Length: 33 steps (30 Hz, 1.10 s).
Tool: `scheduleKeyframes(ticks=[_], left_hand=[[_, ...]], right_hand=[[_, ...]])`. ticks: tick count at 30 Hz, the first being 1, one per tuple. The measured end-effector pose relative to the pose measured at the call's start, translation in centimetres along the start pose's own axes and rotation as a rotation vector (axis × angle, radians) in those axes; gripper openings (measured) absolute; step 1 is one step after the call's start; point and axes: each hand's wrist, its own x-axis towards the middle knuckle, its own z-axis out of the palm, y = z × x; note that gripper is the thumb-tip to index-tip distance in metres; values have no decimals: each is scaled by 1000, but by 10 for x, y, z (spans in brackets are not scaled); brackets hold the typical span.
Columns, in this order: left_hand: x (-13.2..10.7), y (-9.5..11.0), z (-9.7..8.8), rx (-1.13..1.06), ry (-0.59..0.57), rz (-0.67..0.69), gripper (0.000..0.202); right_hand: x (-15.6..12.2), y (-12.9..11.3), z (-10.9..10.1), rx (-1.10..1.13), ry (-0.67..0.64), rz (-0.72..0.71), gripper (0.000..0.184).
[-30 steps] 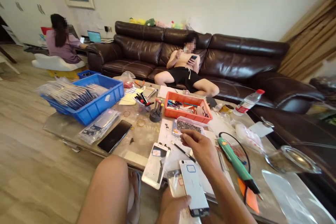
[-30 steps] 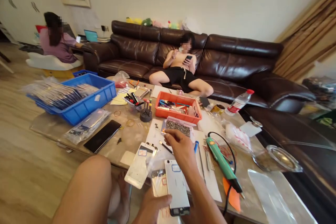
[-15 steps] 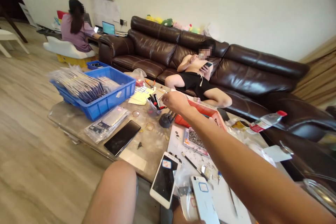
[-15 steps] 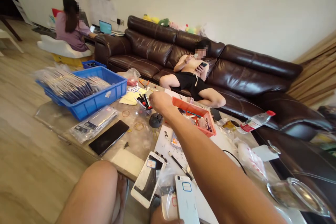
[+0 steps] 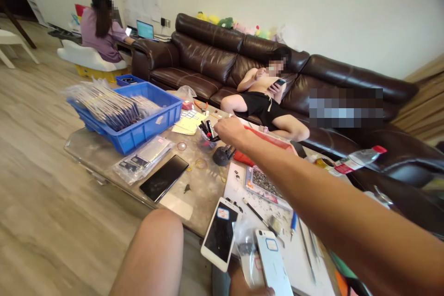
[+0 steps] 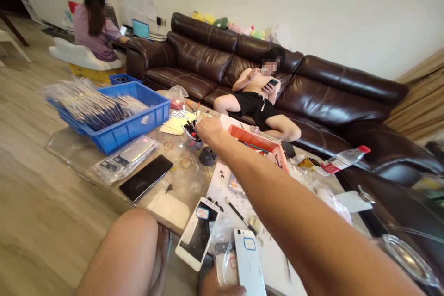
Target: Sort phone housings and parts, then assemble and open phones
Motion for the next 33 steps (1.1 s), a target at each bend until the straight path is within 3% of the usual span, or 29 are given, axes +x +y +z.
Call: scheduleKeyframes(ticks=[3, 7, 11, 13, 16, 19, 22, 26, 33], left_hand=[[-22, 9, 21, -129, 18, 16, 59], [-47, 33, 35, 9, 158, -54, 61], [-59, 51, 37, 65, 162, -86, 60], [-62, 55, 38, 114, 157, -115, 61], [-65, 56, 37, 151, 169, -129, 63], [-64, 55, 34, 176, 164, -108, 63], [-63, 56, 31, 207, 130, -90, 60], [-63, 60, 31, 263, 140, -105, 62], [-63, 62, 31, 316, 163, -109, 76]], right_hand=[[-26, 17, -18, -43, 23, -9, 24], [-75, 49, -27, -61, 85, 73, 30], [-143, 79, -10, 19, 211, 230, 22], [-184, 83, 11, 216, 309, 368, 17], [-244, 65, 58, 996, 391, 705, 8], [-293, 24, 111, 1322, 348, 795, 12], [-320, -20, 152, 1594, 355, 860, 19], [-331, -52, 174, 1741, 465, 952, 23], [-327, -60, 182, 1699, 558, 1034, 19]])
